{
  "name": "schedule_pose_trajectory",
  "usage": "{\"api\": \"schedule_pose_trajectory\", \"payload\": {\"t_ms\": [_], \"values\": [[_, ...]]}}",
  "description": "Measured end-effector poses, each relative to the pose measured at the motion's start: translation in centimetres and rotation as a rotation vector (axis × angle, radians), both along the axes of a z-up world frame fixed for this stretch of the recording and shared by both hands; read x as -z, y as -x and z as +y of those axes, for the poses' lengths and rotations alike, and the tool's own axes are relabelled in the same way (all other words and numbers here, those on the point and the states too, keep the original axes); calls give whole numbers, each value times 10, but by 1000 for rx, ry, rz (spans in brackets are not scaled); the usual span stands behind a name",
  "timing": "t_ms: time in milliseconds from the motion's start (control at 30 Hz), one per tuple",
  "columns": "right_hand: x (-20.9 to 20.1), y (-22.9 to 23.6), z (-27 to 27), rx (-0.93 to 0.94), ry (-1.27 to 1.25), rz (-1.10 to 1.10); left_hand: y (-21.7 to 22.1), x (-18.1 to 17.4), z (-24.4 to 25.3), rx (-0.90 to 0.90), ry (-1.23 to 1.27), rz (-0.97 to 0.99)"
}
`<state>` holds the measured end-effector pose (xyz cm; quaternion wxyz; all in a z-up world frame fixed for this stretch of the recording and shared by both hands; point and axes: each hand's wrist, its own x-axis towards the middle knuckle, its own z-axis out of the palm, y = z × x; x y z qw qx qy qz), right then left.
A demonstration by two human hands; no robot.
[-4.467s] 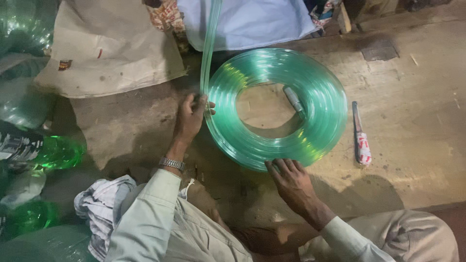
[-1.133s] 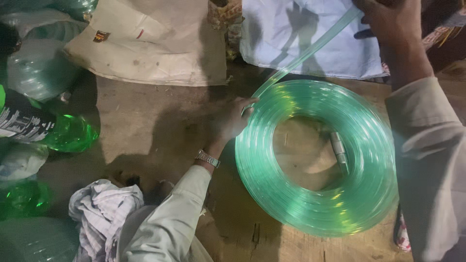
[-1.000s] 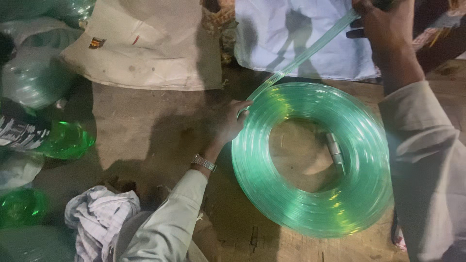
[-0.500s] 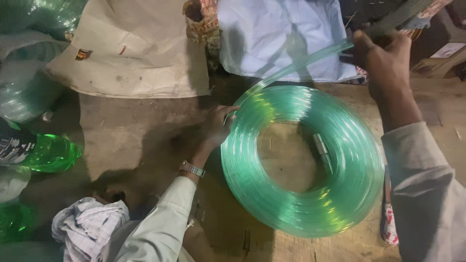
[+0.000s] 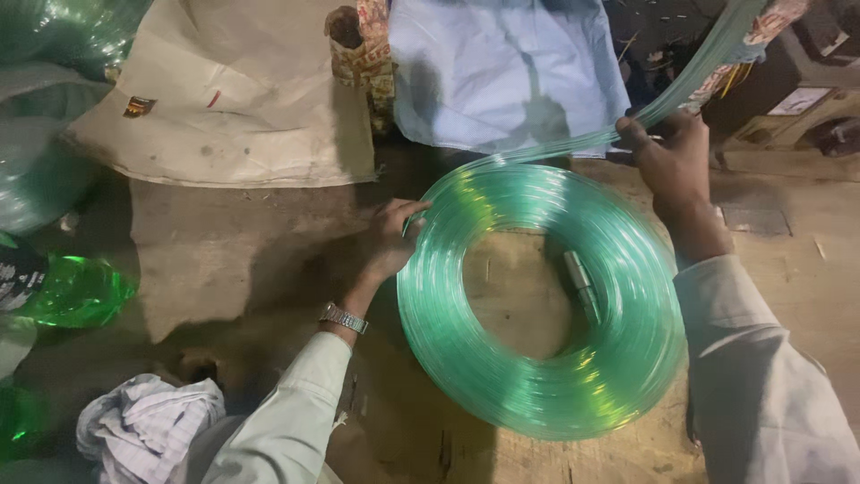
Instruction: The person coils a length of green translucent tubing by hand onto a large roll on a wooden surface.
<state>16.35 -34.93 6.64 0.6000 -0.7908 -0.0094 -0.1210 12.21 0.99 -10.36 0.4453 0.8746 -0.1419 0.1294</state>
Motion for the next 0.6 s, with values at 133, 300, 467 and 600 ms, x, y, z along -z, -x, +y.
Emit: {"api": "schedule_pose_trajectory", "payload": {"t_ms": [133, 300, 467, 600], "values": [[18, -6, -7, 13, -7, 34, -5, 10, 0, 21, 12, -18], [23, -3, -11, 31, 26, 21, 4, -15, -4, -46, -88, 198], [52, -11, -30, 10, 30, -60, 6, -19, 4, 45, -42, 268], [81, -25, -46, 7, 45, -53, 2, -15, 3, 76, 31, 195]]}}
